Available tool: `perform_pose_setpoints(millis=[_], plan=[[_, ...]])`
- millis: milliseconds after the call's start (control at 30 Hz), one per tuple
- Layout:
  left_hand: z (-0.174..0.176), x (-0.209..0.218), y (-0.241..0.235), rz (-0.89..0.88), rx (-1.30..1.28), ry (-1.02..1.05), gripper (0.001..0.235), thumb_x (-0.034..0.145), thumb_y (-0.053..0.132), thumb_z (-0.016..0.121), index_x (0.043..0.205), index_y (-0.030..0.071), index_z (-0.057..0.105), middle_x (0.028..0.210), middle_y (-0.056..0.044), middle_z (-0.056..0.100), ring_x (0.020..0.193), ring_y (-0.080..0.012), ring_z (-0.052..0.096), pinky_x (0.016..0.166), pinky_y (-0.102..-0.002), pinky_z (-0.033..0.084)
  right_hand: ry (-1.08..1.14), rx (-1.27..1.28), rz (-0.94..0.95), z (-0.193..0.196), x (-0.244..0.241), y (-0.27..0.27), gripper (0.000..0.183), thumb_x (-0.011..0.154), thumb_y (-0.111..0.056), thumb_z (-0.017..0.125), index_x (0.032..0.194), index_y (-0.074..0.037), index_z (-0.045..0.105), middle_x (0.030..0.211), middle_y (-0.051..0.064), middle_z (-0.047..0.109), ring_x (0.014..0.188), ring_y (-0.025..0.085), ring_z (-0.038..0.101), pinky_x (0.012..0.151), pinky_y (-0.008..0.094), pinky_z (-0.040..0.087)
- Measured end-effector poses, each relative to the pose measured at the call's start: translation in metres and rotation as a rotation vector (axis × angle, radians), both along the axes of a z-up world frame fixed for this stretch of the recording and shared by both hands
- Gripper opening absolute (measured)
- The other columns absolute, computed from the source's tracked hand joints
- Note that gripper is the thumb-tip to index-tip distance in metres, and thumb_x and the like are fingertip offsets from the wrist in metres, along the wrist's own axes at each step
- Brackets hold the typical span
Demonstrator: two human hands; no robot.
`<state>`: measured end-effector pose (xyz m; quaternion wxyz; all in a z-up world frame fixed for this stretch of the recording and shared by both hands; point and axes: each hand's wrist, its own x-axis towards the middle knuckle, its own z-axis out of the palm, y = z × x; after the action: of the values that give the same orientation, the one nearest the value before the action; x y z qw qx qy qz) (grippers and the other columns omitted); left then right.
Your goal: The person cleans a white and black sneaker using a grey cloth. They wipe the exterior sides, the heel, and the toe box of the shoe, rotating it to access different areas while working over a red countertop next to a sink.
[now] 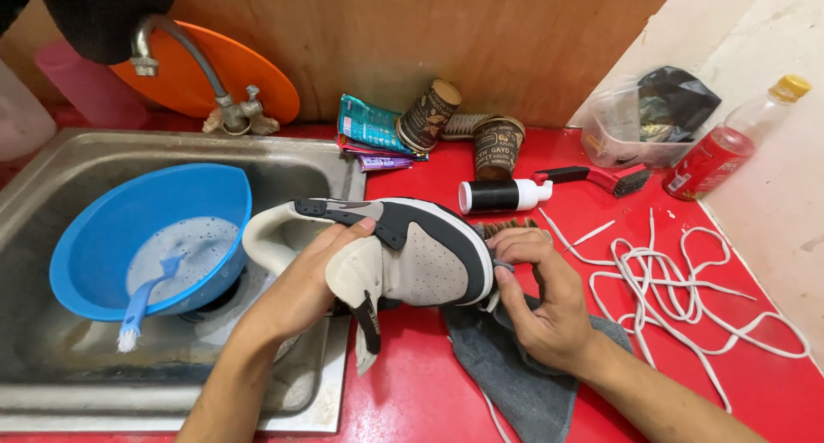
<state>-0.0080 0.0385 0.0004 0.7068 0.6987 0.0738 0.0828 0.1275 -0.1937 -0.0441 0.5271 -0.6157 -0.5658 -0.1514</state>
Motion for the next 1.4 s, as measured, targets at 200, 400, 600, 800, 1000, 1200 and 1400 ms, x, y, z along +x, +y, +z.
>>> perform_pose_setpoints(millis=[200, 400, 600, 800, 1000, 1200, 1400], plan=[[0.005, -0.002, -0.002, 0.087, 0.298, 0.202, 0.044, 0.108, 0.038, 0.043, 0.074, 0.01, 0.051, 0.079, 0.0, 0.059, 0.075, -0.0113, 0.05, 0.071, -0.032, 0.046, -0.007, -0.108, 0.194, 0.008, -0.004, -0.003, 0.006, 0.1, -0.003, 0.052, 0.106, -0.002, 0.055, 0.099, 0.014, 0.062, 0.097, 0.031, 0.065, 0.094, 0.043, 0.057], [0.002, -0.002, -0.004, 0.006, 0.512, 0.32, 0.052, 0.11, 0.04, 0.045, 0.071, 0.016, 0.021, 0.067, 0.003, 0.025, 0.06, -0.011, 0.023, 0.052, -0.036, 0.026, -0.175, -0.103, 0.183, 0.019, -0.006, -0.001, 0.004, 0.094, -0.004, 0.063, 0.096, -0.004, 0.066, 0.095, 0.012, 0.058, 0.101, 0.033, 0.066, 0.096, 0.045, 0.057], [-0.013, 0.0, 0.005, -0.004, 0.56, 0.136, 0.046, 0.111, 0.033, 0.04, 0.072, 0.016, 0.021, 0.069, 0.004, 0.022, 0.063, -0.0105, 0.023, 0.054, -0.038, 0.027, -0.268, -0.155, 0.223, 0.025, -0.006, -0.004, 0.004, 0.09, -0.006, 0.07, 0.093, -0.003, 0.07, 0.098, 0.012, 0.055, 0.103, 0.035, 0.064, 0.093, 0.046, 0.057], [-0.019, 0.003, 0.01, -0.033, 0.609, 0.15, 0.037, 0.108, 0.027, 0.035, 0.074, 0.013, 0.029, 0.074, 0.002, 0.029, 0.068, -0.0134, 0.028, 0.061, -0.038, 0.034, -0.362, -0.188, 0.3, 0.023, 0.0, -0.006, 0.009, 0.091, -0.007, 0.072, 0.1, -0.004, 0.071, 0.102, 0.014, 0.054, 0.101, 0.035, 0.064, 0.09, 0.045, 0.059], [-0.028, 0.013, 0.019, -0.04, 0.534, 0.011, 0.069, 0.106, 0.04, 0.039, 0.054, -0.002, 0.056, 0.042, -0.012, 0.04, 0.047, -0.0175, 0.038, 0.042, -0.031, 0.038, -0.28, -0.024, 0.097, -0.001, 0.027, 0.005, 0.003, 0.086, -0.004, 0.076, 0.088, -0.003, 0.075, 0.09, 0.014, 0.058, 0.094, 0.041, 0.068, 0.085, 0.053, 0.056], [-0.03, 0.015, 0.018, -0.049, 0.52, 0.01, 0.067, 0.106, 0.039, 0.04, 0.055, -0.002, 0.056, 0.044, -0.012, 0.041, 0.048, -0.0174, 0.039, 0.042, -0.032, 0.039, -0.243, -0.03, 0.113, 0.01, 0.01, 0.004, 0.003, 0.085, -0.005, 0.076, 0.088, -0.004, 0.076, 0.089, 0.012, 0.059, 0.094, 0.04, 0.068, 0.086, 0.052, 0.056], [-0.023, 0.005, 0.011, -0.048, 0.743, 0.164, 0.039, 0.106, 0.032, 0.034, 0.075, 0.009, 0.036, 0.069, -0.001, 0.032, 0.066, -0.0173, 0.031, 0.061, -0.042, 0.036, -0.304, -0.138, 0.229, 0.022, 0.001, 0.0, 0.006, 0.09, -0.006, 0.071, 0.094, -0.002, 0.07, 0.096, 0.013, 0.056, 0.096, 0.034, 0.064, 0.09, 0.045, 0.057]])
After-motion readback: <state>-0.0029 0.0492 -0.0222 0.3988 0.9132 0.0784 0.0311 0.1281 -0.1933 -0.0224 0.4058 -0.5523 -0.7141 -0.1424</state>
